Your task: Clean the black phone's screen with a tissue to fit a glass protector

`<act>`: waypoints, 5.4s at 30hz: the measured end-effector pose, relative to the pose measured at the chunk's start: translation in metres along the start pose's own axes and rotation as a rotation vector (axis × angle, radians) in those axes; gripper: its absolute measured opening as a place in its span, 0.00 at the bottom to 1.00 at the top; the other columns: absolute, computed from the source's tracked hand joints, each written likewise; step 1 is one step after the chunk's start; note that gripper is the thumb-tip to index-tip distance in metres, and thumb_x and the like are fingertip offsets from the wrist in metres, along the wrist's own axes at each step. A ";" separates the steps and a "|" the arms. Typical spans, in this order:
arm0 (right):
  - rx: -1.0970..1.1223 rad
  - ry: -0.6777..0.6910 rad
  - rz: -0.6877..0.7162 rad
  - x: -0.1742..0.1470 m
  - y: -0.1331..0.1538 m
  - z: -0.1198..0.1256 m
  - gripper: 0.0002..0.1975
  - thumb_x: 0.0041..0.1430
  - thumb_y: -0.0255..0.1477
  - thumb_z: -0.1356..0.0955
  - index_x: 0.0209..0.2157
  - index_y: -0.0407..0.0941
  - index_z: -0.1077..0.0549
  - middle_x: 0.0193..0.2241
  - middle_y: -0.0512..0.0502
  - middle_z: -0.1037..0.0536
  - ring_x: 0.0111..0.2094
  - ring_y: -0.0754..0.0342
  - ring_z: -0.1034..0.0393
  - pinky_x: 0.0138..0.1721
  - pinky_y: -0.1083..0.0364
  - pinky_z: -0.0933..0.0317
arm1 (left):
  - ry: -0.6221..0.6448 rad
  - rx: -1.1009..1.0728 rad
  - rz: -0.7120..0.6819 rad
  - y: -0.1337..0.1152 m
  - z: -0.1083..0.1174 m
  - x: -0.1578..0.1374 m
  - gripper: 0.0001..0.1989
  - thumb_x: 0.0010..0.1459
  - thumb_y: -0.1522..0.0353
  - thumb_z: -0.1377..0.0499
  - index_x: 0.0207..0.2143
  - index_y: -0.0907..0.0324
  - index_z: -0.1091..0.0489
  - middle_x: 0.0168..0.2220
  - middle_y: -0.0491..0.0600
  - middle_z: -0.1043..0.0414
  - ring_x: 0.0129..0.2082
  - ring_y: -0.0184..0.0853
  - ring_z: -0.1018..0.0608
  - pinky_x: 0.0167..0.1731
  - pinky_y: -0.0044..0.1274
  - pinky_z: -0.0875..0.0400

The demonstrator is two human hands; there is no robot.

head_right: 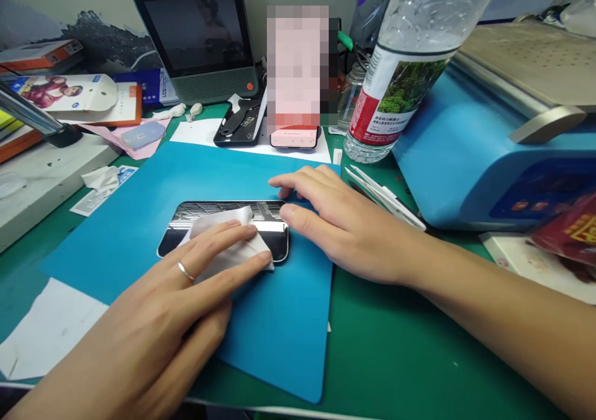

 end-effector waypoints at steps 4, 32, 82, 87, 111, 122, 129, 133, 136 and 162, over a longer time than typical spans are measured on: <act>-0.008 0.000 -0.007 0.000 -0.001 0.000 0.24 0.73 0.42 0.37 0.62 0.46 0.27 0.58 0.40 0.22 0.59 0.39 0.30 0.61 0.40 0.37 | -0.071 0.019 0.090 0.018 0.009 -0.006 0.27 0.71 0.73 0.52 0.69 0.49 0.33 0.74 0.48 0.39 0.72 0.46 0.33 0.64 0.45 0.26; 0.007 -0.003 -0.054 -0.001 -0.006 -0.001 0.25 0.72 0.47 0.38 0.63 0.51 0.28 0.59 0.41 0.23 0.61 0.36 0.31 0.64 0.37 0.38 | -0.106 0.168 0.277 0.009 -0.009 0.015 0.37 0.76 0.48 0.57 0.74 0.64 0.41 0.75 0.56 0.46 0.75 0.55 0.41 0.67 0.56 0.36; 0.003 -0.035 -0.107 0.000 -0.004 -0.002 0.25 0.72 0.51 0.40 0.61 0.58 0.26 0.59 0.47 0.22 0.62 0.35 0.30 0.68 0.36 0.39 | -0.009 0.069 0.101 -0.022 -0.019 0.028 0.44 0.71 0.40 0.57 0.74 0.62 0.43 0.77 0.50 0.50 0.78 0.42 0.49 0.74 0.40 0.52; -0.006 -0.036 -0.154 -0.001 -0.009 -0.002 0.27 0.71 0.52 0.40 0.62 0.56 0.26 0.61 0.44 0.23 0.63 0.35 0.31 0.68 0.35 0.41 | -0.052 0.096 0.180 0.000 -0.005 0.011 0.41 0.73 0.43 0.57 0.73 0.62 0.39 0.75 0.51 0.45 0.77 0.45 0.44 0.72 0.42 0.42; 0.011 -0.072 -0.090 -0.001 -0.001 -0.001 0.23 0.72 0.43 0.37 0.63 0.54 0.26 0.58 0.45 0.20 0.60 0.37 0.28 0.64 0.36 0.35 | -0.125 0.173 0.115 -0.028 -0.022 0.024 0.50 0.72 0.40 0.64 0.70 0.74 0.39 0.73 0.63 0.46 0.75 0.48 0.43 0.72 0.41 0.43; 0.018 -0.058 -0.060 -0.003 -0.004 0.000 0.24 0.72 0.42 0.37 0.63 0.51 0.26 0.57 0.44 0.20 0.58 0.38 0.27 0.62 0.36 0.34 | -0.019 0.033 -0.026 -0.056 -0.035 0.035 0.54 0.69 0.36 0.65 0.73 0.75 0.45 0.75 0.62 0.49 0.76 0.44 0.49 0.74 0.35 0.51; -0.013 -0.059 -0.075 -0.001 -0.001 0.001 0.24 0.72 0.45 0.37 0.62 0.52 0.27 0.56 0.45 0.20 0.57 0.39 0.27 0.63 0.38 0.34 | -0.127 0.115 0.087 -0.024 -0.019 0.022 0.49 0.73 0.42 0.68 0.71 0.76 0.40 0.74 0.65 0.46 0.75 0.47 0.45 0.72 0.39 0.46; -0.060 -0.058 -0.121 -0.001 -0.007 0.001 0.23 0.68 0.50 0.36 0.60 0.61 0.26 0.57 0.49 0.20 0.57 0.34 0.26 0.62 0.35 0.32 | -0.085 0.151 0.127 0.001 -0.007 0.010 0.46 0.74 0.43 0.61 0.72 0.77 0.42 0.73 0.68 0.46 0.75 0.50 0.44 0.71 0.42 0.42; -0.113 -0.050 -0.092 -0.003 -0.009 0.000 0.25 0.66 0.52 0.34 0.63 0.64 0.28 0.57 0.50 0.21 0.56 0.34 0.26 0.60 0.35 0.31 | -0.019 0.130 0.250 0.020 0.000 0.002 0.44 0.73 0.43 0.55 0.73 0.71 0.43 0.75 0.65 0.49 0.75 0.51 0.47 0.71 0.44 0.43; -0.151 0.029 0.203 -0.005 0.007 -0.008 0.43 0.59 0.52 0.26 0.69 0.47 0.35 0.57 0.37 0.24 0.58 0.32 0.31 0.57 0.36 0.32 | -0.125 0.193 0.069 -0.022 -0.019 0.023 0.49 0.73 0.42 0.61 0.70 0.80 0.40 0.72 0.71 0.45 0.73 0.55 0.40 0.67 0.47 0.37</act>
Point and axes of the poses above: each hand's wrist, its own x-axis towards the middle knuckle, its own z-axis out of the back of the hand, y = z × x, the point moved 6 cm from there along x, towards the middle knuckle
